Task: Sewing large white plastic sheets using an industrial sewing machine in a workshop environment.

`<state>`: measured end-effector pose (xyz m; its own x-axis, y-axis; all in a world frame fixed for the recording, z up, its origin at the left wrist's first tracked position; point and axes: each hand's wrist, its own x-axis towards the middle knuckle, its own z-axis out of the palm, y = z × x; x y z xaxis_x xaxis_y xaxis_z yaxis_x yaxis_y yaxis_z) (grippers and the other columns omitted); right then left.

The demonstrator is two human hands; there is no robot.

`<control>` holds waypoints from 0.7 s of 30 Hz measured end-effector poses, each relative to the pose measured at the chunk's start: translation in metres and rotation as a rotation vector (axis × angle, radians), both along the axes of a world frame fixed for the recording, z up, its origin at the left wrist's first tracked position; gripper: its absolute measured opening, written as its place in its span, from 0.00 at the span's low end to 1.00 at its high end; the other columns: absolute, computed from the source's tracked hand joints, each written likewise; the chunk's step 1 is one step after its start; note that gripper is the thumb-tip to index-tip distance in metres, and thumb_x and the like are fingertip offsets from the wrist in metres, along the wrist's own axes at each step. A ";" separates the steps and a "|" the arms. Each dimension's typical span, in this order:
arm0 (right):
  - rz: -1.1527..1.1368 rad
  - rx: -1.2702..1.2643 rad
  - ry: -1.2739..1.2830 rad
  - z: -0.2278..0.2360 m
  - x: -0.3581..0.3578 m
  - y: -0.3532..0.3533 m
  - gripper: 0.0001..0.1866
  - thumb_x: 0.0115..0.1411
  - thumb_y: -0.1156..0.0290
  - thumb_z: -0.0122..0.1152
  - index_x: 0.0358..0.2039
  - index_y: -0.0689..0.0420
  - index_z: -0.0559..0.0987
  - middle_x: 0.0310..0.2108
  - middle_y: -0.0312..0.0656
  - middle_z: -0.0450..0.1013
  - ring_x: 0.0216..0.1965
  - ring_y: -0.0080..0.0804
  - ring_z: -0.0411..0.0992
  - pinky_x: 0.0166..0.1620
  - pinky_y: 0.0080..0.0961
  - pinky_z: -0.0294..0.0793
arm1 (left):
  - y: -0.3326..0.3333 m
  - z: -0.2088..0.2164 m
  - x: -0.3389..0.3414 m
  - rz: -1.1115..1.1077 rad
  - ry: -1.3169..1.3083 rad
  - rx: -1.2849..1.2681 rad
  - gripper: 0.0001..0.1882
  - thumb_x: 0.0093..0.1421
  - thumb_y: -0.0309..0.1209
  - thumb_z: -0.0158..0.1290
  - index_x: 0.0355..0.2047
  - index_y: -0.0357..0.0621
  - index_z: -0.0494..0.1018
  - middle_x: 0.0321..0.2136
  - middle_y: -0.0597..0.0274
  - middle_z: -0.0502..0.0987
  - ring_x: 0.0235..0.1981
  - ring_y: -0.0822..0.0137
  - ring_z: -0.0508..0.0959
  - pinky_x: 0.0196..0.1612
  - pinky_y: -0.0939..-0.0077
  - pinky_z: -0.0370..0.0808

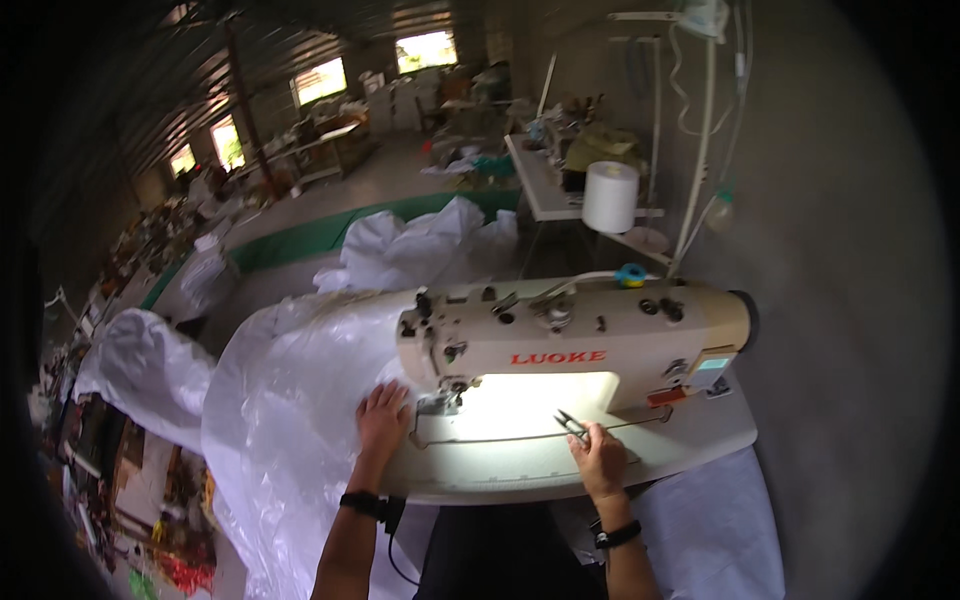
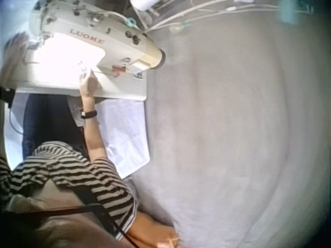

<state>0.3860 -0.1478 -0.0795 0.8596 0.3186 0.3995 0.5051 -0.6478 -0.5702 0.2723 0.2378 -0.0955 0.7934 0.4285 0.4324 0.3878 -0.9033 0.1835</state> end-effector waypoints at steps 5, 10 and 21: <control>0.059 -0.046 -0.044 0.007 -0.015 0.019 0.16 0.56 0.63 0.65 0.40 0.59 0.77 0.30 0.48 0.77 0.32 0.45 0.76 0.37 0.38 0.73 | 0.003 -0.002 -0.017 0.032 -0.030 0.005 0.21 0.61 0.44 0.51 0.54 0.59 0.73 0.60 0.68 0.70 0.63 0.60 0.65 0.63 0.50 0.57; 0.188 -0.090 0.072 0.010 -0.033 0.052 0.16 0.59 0.58 0.63 0.40 0.56 0.77 0.31 0.47 0.78 0.33 0.46 0.77 0.38 0.39 0.75 | 0.004 -0.003 -0.032 0.084 -0.075 0.056 0.19 0.61 0.43 0.51 0.50 0.54 0.77 0.57 0.66 0.73 0.61 0.60 0.68 0.63 0.52 0.59; 0.335 -0.271 -0.049 0.011 -0.047 0.147 0.14 0.60 0.59 0.62 0.40 0.55 0.75 0.25 0.45 0.78 0.27 0.45 0.78 0.31 0.38 0.75 | -0.008 0.000 -0.090 0.076 -0.078 0.004 0.17 0.60 0.39 0.54 0.47 0.50 0.77 0.57 0.63 0.73 0.61 0.56 0.67 0.63 0.46 0.56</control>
<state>0.3390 -0.0007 -0.0686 0.6726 0.6760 0.3009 0.7355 -0.5662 -0.3722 0.1822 0.2299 -0.0951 0.7224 0.4842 0.4936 0.4400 -0.8726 0.2120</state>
